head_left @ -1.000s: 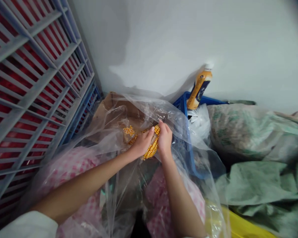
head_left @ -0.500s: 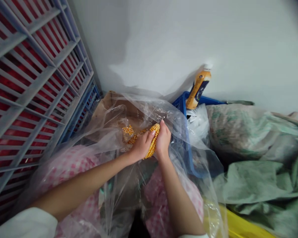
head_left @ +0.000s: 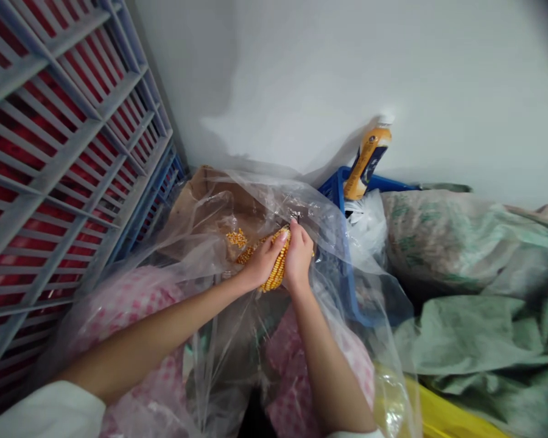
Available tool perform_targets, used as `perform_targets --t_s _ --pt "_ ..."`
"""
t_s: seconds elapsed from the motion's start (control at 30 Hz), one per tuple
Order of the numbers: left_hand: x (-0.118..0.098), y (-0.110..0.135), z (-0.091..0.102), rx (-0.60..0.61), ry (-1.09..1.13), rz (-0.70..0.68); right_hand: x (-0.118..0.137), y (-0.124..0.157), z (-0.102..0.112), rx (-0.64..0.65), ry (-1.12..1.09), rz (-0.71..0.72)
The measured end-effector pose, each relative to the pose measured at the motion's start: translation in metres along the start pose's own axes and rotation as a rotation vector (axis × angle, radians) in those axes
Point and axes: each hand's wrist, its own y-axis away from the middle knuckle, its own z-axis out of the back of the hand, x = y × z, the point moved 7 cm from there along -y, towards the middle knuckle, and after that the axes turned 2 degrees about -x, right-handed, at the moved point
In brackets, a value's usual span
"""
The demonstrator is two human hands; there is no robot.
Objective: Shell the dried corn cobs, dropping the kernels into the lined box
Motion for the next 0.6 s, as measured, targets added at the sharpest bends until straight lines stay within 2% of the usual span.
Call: perform_targets --t_s 0.13,0.23,0.37,0.47,0.57,0.6 --pt "0.002 0.003 0.001 -0.029 -0.037 0.007 -0.004 -0.002 -0.002 0.037 -0.054 -0.062" --pt "-0.001 0.003 0.000 0.009 -0.100 0.008 -0.005 -0.004 -0.001 0.045 -0.095 -0.097" --pt "-0.002 0.000 0.000 0.077 -0.183 0.025 0.003 -0.008 0.003 0.011 -0.079 -0.067" --pt "0.000 -0.001 0.006 0.032 -0.216 0.082 0.006 -0.011 0.005 -0.025 -0.020 -0.043" --pt "0.003 -0.003 0.015 -0.037 -0.228 0.127 -0.002 -0.017 0.005 -0.065 0.035 -0.065" --pt "0.006 -0.004 0.009 0.045 -0.231 0.132 -0.004 -0.020 0.005 -0.075 0.032 -0.062"
